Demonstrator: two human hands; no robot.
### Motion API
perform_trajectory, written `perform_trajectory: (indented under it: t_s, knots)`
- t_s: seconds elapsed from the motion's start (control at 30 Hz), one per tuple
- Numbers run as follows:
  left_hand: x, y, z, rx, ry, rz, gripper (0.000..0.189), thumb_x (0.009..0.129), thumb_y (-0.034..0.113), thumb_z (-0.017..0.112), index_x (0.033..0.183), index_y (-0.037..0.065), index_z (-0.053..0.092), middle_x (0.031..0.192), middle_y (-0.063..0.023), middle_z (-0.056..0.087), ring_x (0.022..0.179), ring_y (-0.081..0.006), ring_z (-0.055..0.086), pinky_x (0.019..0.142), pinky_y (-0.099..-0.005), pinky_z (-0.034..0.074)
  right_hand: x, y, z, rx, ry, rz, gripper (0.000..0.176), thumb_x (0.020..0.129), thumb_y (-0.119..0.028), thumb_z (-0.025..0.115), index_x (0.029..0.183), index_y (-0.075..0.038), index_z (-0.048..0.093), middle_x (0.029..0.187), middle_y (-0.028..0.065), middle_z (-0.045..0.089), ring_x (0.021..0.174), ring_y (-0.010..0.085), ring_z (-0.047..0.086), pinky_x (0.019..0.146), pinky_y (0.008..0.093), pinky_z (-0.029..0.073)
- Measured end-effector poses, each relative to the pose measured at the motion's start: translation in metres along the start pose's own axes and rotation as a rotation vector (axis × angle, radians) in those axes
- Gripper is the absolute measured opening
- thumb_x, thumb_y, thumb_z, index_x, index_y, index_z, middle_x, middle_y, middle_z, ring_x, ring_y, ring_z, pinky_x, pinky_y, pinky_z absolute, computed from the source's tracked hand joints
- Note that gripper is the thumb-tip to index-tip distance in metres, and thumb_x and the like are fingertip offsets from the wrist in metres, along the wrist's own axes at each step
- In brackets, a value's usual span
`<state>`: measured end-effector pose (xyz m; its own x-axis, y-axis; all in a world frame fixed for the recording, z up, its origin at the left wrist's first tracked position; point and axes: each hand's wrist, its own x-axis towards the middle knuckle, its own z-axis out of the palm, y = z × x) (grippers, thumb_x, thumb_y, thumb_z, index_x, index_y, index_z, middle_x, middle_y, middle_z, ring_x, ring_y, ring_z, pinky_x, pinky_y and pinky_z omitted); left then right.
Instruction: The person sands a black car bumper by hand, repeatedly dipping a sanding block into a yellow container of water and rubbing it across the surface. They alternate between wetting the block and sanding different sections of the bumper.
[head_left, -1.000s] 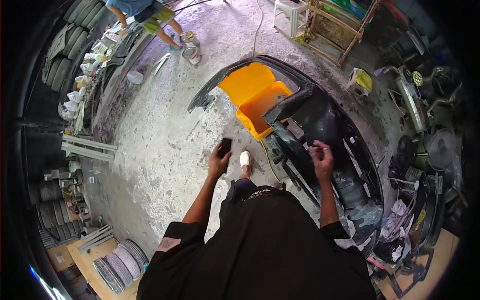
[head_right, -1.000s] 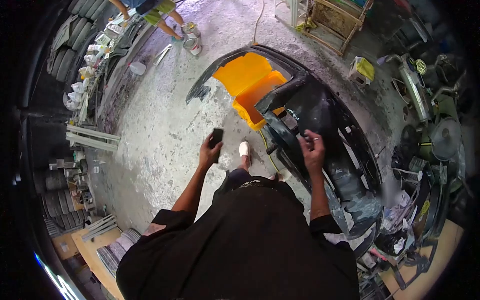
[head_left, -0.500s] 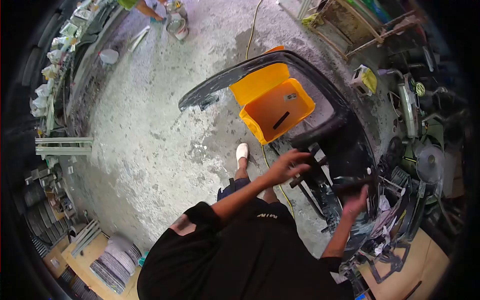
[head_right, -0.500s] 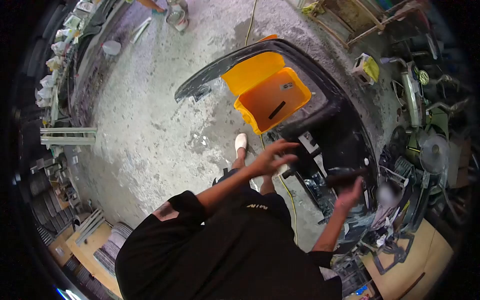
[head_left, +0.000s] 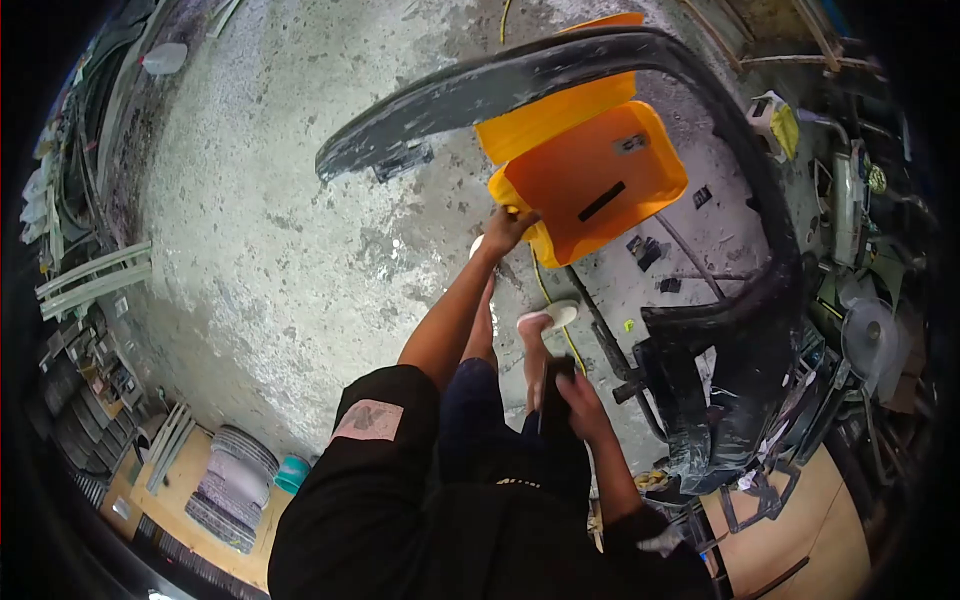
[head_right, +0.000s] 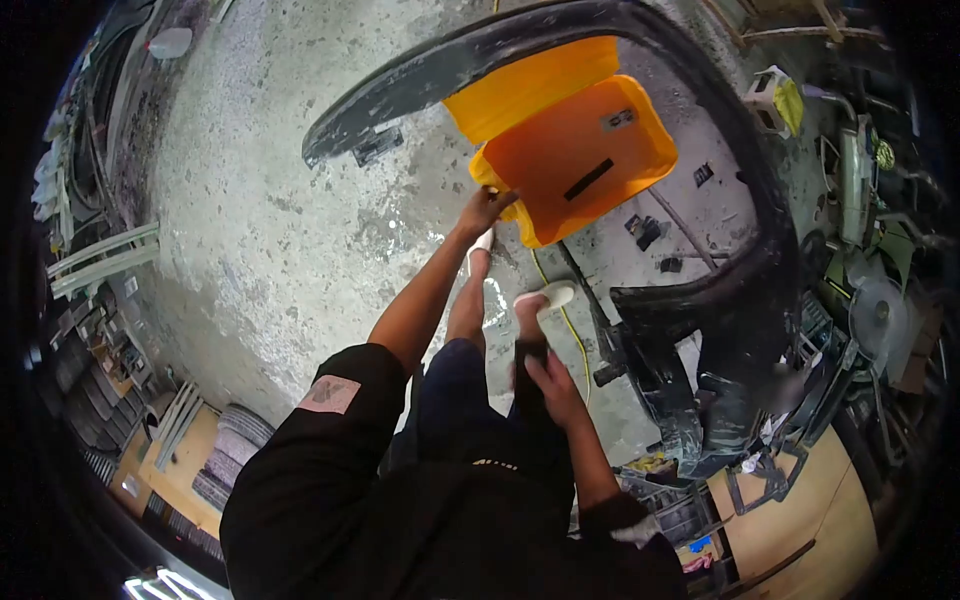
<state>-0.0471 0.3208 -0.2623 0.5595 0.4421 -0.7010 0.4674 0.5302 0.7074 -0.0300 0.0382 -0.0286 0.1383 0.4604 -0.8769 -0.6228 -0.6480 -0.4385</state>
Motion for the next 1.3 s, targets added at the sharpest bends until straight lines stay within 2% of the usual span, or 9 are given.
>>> perform_trajectory:
  t_s: [0.07, 0.13, 0.27, 0.47, 0.6, 0.87, 0.97, 1.2, 1.3]
  knots:
    - [0.005, -0.008, 0.003, -0.109, -0.009, 0.069, 0.06, 0.093, 0.034, 0.081, 0.136, 0.0, 0.058, 0.124, -0.0125, 0.07, 0.109, -0.0217, 0.068, 0.094, -0.0362, 0.054, 0.073, 0.04, -0.003, 0.242, 0.195, 0.05, 0.051, 0.103, -0.034, 0.067, 0.142, -0.003, 0.054, 0.127, 0.0036, 0.062, 0.116, 0.0147, 0.058, 0.101, 0.03, 0.046]
    - [-0.01, -0.011, -0.014, 0.013, 0.005, 0.086, 0.07, 0.099, 0.053, 0.068, 0.143, 0.001, 0.054, 0.121, -0.0149, 0.068, 0.1, -0.0203, 0.068, 0.084, -0.0337, 0.056, 0.142, 0.058, -0.023, 0.259, 0.452, -0.128, 0.047, 0.1, -0.037, 0.072, 0.134, -0.008, 0.057, 0.115, 0.0015, 0.064, 0.102, 0.0116, 0.062, 0.085, 0.0287, 0.052]
    - [0.002, -0.083, -0.06, -0.399, -0.153, -0.044, 0.062, 0.104, 0.049, 0.059, 0.145, 0.002, 0.057, 0.116, -0.0098, 0.073, 0.09, -0.0187, 0.07, 0.081, -0.0305, 0.056, 0.23, 0.041, -0.064, 0.418, 0.725, -0.215, 0.073, 0.091, -0.05, 0.08, 0.139, -0.001, 0.054, 0.127, 0.0095, 0.063, 0.111, 0.0203, 0.062, 0.089, 0.0363, 0.053]
    - [0.028, -0.206, -0.091, -0.268, 0.152, -0.071, 0.053, 0.1, 0.045, 0.068, 0.131, 0.002, 0.068, 0.108, -0.0081, 0.075, 0.086, -0.0155, 0.07, 0.077, -0.0291, 0.057, 0.276, 0.016, -0.043, 0.308, 0.774, -0.228, 0.072, 0.088, -0.049, 0.083, 0.137, -0.004, 0.057, 0.128, 0.0078, 0.068, 0.107, 0.0213, 0.069, 0.089, 0.035, 0.057]
    - [0.066, -0.269, -0.07, -0.47, 0.24, -0.153, 0.054, 0.095, 0.049, 0.073, 0.124, 0.004, 0.071, 0.104, -0.0064, 0.074, 0.08, -0.0137, 0.069, 0.074, -0.0289, 0.057, 0.308, 0.044, -0.066, 0.405, 0.602, -0.307, 0.052, 0.09, -0.03, 0.079, 0.13, -0.002, 0.061, 0.122, 0.0068, 0.069, 0.107, 0.0236, 0.069, 0.091, 0.0383, 0.057]
    - [0.132, -0.224, 0.036, -0.859, 0.261, 0.017, 0.069, 0.103, 0.064, 0.051, 0.13, 0.002, 0.065, 0.123, -0.0143, 0.068, 0.11, -0.0249, 0.064, 0.1, -0.0351, 0.048, 0.31, 0.042, -0.068, 0.301, 0.711, -0.279, 0.032, 0.084, -0.015, 0.062, 0.113, -0.002, 0.062, 0.107, 0.0101, 0.069, 0.098, 0.0269, 0.07, 0.085, 0.0382, 0.057]
    - [0.125, -0.192, 0.052, -0.993, 0.395, 0.01, 0.085, 0.104, 0.07, 0.039, 0.155, 0.001, 0.037, 0.15, -0.022, 0.048, 0.14, -0.0353, 0.045, 0.118, -0.0417, 0.032, 0.306, 0.042, -0.062, 0.253, 0.784, -0.281, 0.032, 0.084, -0.016, 0.06, 0.112, -0.001, 0.062, 0.107, 0.0115, 0.069, 0.097, 0.028, 0.07, 0.083, 0.0384, 0.057]
    - [0.154, -0.177, 0.025, -0.638, 0.394, -0.02, 0.094, 0.099, 0.076, 0.041, 0.148, -0.005, 0.041, 0.156, -0.0324, 0.038, 0.145, -0.0446, 0.039, 0.118, -0.0486, 0.033, 0.322, 0.032, -0.045, 0.388, 0.741, -0.302, 0.032, 0.082, -0.015, 0.059, 0.111, 0.001, 0.062, 0.105, 0.0126, 0.068, 0.093, 0.0291, 0.07, 0.082, 0.0385, 0.057]
    - [0.178, -0.204, 0.026, -0.704, 0.339, 0.044, 0.093, 0.1, 0.076, 0.037, 0.146, -0.004, 0.045, 0.151, -0.0274, 0.048, 0.138, -0.0425, 0.048, 0.114, -0.05, 0.037, 0.323, 0.034, -0.039, 0.384, 0.732, -0.336, 0.027, 0.083, -0.013, 0.059, 0.107, 0.001, 0.06, 0.103, 0.0103, 0.065, 0.092, 0.0265, 0.068, 0.081, 0.0387, 0.056]
